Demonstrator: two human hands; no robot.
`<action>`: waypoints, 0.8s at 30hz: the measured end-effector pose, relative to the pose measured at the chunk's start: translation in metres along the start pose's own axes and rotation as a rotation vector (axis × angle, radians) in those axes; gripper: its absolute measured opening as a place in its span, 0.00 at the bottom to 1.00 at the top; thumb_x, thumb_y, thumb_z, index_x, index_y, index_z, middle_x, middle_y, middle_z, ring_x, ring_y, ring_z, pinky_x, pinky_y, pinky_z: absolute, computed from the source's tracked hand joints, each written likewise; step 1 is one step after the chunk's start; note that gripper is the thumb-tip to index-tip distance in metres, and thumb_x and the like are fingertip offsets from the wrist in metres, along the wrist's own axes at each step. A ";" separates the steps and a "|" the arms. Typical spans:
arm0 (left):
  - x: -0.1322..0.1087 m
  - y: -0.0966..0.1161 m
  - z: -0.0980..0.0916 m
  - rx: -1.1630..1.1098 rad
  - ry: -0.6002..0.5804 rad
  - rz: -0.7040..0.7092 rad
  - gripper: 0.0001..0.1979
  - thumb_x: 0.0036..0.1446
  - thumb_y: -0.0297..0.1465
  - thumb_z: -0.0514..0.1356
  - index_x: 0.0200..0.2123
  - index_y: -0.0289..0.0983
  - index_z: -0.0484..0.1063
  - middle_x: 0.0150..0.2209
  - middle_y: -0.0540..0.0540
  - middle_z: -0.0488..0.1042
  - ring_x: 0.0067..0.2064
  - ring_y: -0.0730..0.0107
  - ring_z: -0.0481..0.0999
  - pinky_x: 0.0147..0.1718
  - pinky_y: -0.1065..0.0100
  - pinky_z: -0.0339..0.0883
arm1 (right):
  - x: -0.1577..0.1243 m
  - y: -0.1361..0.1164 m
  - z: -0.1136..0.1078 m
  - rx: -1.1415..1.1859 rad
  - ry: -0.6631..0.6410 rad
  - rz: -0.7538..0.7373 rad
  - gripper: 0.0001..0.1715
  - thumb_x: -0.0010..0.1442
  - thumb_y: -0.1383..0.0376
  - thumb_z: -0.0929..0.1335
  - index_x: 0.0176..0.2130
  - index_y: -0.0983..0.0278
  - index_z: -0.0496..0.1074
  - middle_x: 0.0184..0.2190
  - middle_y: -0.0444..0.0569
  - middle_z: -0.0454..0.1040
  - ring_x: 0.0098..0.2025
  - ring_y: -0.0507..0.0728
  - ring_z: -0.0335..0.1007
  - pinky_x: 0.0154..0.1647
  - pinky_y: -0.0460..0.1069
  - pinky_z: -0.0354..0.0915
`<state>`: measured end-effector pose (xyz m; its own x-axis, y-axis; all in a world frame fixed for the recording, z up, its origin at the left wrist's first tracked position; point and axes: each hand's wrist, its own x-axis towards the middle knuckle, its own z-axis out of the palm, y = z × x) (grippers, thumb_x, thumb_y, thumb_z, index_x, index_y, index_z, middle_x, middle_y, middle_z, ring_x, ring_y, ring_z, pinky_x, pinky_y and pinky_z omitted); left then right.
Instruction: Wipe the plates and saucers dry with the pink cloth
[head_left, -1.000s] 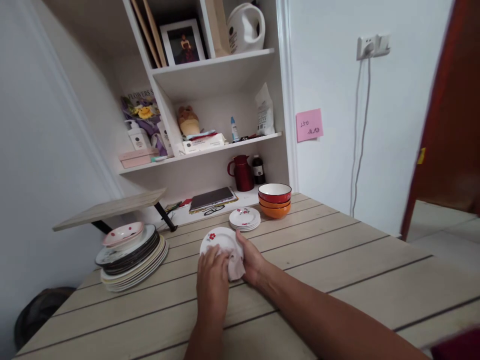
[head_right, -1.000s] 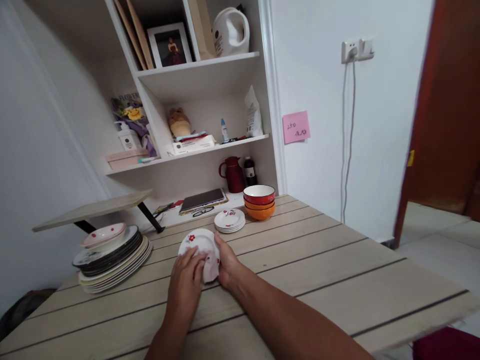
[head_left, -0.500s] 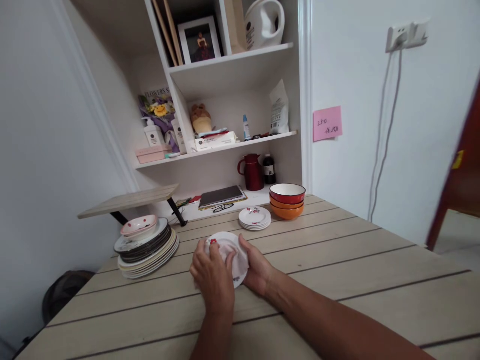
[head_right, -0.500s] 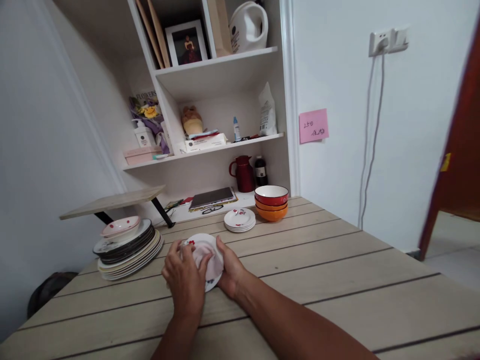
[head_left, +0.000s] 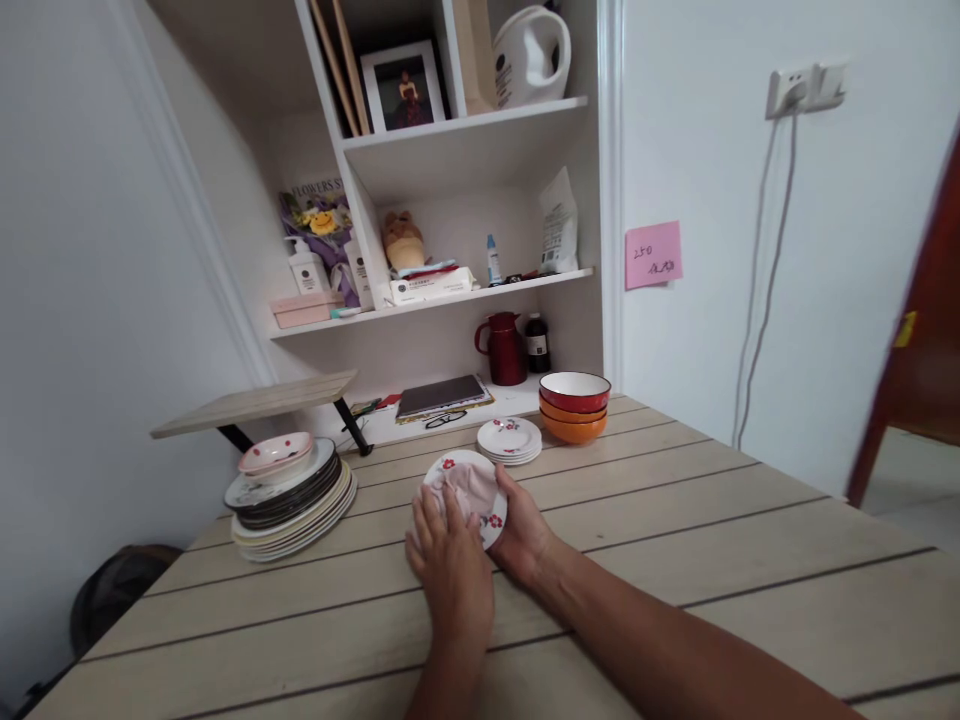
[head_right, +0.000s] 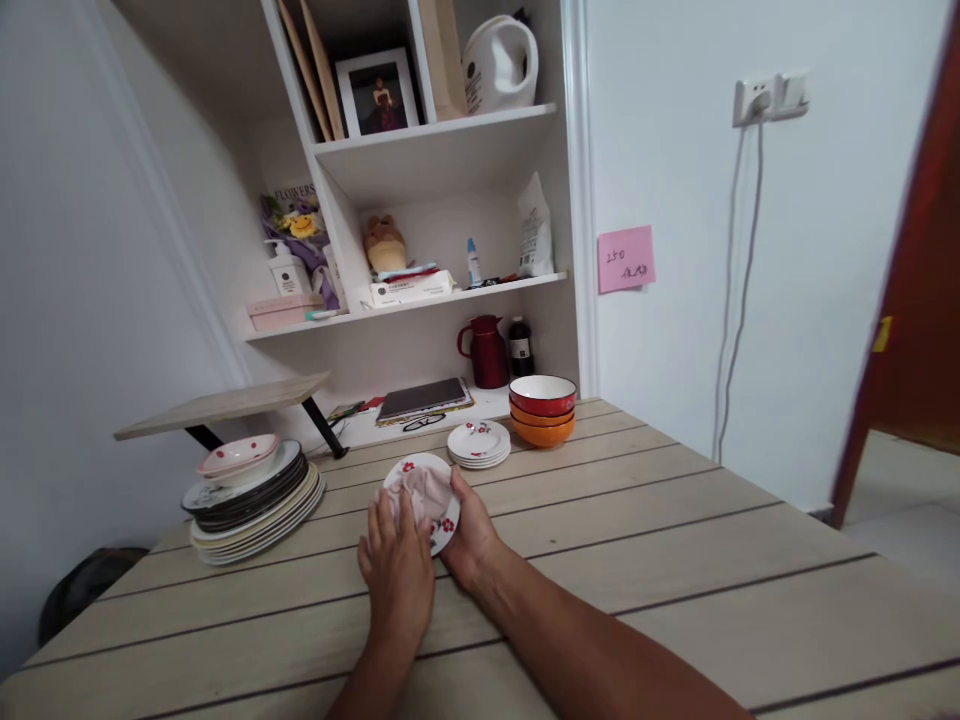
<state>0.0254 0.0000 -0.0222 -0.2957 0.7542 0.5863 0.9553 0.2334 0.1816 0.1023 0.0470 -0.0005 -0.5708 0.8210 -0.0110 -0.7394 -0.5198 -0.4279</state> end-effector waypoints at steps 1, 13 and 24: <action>0.000 0.000 0.002 0.006 -0.016 0.008 0.23 0.64 0.33 0.49 0.61 0.36 0.62 0.65 0.35 0.58 0.66 0.48 0.55 0.58 0.45 0.57 | 0.000 0.000 -0.001 -0.014 -0.004 -0.002 0.37 0.65 0.46 0.56 0.55 0.73 0.69 0.45 0.59 0.78 0.46 0.60 0.76 0.56 0.54 0.62; 0.012 -0.013 -0.011 -0.113 -0.031 0.332 0.27 0.61 0.25 0.50 0.62 0.48 0.60 0.67 0.44 0.53 0.68 0.55 0.50 0.62 0.43 0.49 | -0.010 0.006 0.007 0.004 -0.057 0.155 0.38 0.63 0.43 0.58 0.55 0.68 0.68 0.48 0.58 0.76 0.51 0.62 0.73 0.56 0.58 0.63; 0.011 -0.007 -0.010 -0.111 0.041 0.379 0.27 0.59 0.20 0.46 0.61 0.41 0.63 0.66 0.44 0.56 0.68 0.59 0.52 0.64 0.45 0.48 | -0.005 -0.021 0.008 -0.031 -0.077 0.072 0.39 0.64 0.43 0.56 0.54 0.71 0.69 0.46 0.59 0.77 0.48 0.60 0.74 0.55 0.55 0.63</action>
<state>0.0151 0.0008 -0.0091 0.0757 0.7488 0.6585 0.9916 -0.1259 0.0292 0.1180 0.0523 0.0162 -0.6490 0.7603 0.0261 -0.6845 -0.5687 -0.4561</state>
